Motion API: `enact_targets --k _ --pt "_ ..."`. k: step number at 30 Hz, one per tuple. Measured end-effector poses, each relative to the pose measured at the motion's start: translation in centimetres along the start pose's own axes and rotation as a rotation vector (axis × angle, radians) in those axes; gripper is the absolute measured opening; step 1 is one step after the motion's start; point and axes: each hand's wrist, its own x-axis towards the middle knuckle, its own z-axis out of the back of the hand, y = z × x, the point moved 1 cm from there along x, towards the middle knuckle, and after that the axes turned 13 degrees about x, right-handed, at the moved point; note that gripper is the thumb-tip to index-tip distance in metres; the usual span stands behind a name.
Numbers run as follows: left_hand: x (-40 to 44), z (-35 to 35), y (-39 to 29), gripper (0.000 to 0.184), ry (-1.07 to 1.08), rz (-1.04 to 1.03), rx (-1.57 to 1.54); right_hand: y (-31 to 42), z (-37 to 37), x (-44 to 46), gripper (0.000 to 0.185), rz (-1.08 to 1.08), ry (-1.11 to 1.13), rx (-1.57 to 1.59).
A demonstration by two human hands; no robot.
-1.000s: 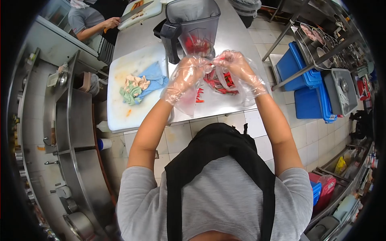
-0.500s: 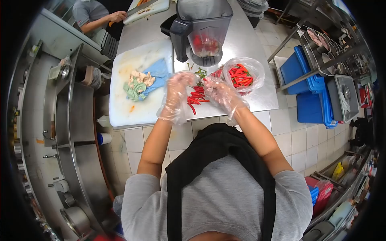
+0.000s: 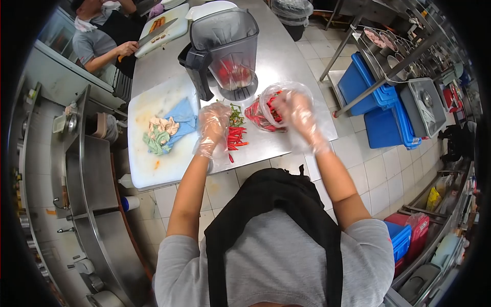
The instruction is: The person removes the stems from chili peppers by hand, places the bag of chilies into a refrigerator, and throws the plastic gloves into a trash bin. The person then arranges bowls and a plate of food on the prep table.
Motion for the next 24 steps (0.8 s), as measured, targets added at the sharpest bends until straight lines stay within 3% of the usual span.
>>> enact_targets --k 1,2,4,5,7,10,14,16,17,20,21,22,24 --pt "0.1 0.6 -0.5 0.021 0.001 0.000 0.000 -1.5 1.7 0.9 0.017 -0.152 0.024 -0.001" --pt "0.3 1.2 -1.2 0.020 -0.069 0.046 -0.018 -3.1 2.9 1.3 0.017 -0.151 0.024 -0.001" --pt "1.1 2.5 -2.9 0.020 -0.144 0.092 -0.033 -6.7 3.5 1.7 0.015 -0.074 0.327 -0.136" --pt "1.6 3.2 -4.1 0.019 -0.159 0.031 -0.079 -8.0 3.3 1.8 0.015 -0.071 0.327 -0.136" --pt "2.3 4.1 -6.6 0.018 -0.191 -0.098 -0.096 -9.1 2.6 1.8 0.017 0.103 0.551 -0.152" --pt "3.4 4.1 -9.4 0.017 -0.174 -0.246 -0.257 -7.4 3.0 1.7 0.016 0.135 0.527 -0.258" --pt "4.7 2.2 -11.8 0.015 -0.221 -0.275 -0.322 -7.1 3.6 2.3 0.019 0.106 0.554 -0.237" --pt "6.0 3.0 -13.0 0.024 0.082 -0.221 -0.090 -5.6 3.9 2.3 0.024 0.213 0.422 -0.265" --pt "6.3 3.1 -13.3 0.021 -0.021 -0.274 -0.115 -4.6 4.1 2.3 0.024 0.212 0.423 -0.267" --pt "7.0 3.3 -13.2 0.016 0.067 -0.270 -0.082 -2.0 4.6 2.6 0.028 0.285 0.387 -0.200" --pt "7.0 3.3 -13.1 0.007 -0.188 -0.337 -0.310 -2.0 4.5 3.0 0.025 0.327 0.384 -0.241" --pt "7.1 2.9 -12.9 0.007 -0.187 -0.340 -0.310 -1.9 4.4 3.1 0.023 0.370 0.382 -0.280" --pt "7.4 2.5 -12.6 0.005 -0.102 -0.362 0.039 -1.3 4.5 3.2 0.021 0.338 0.396 -0.299"
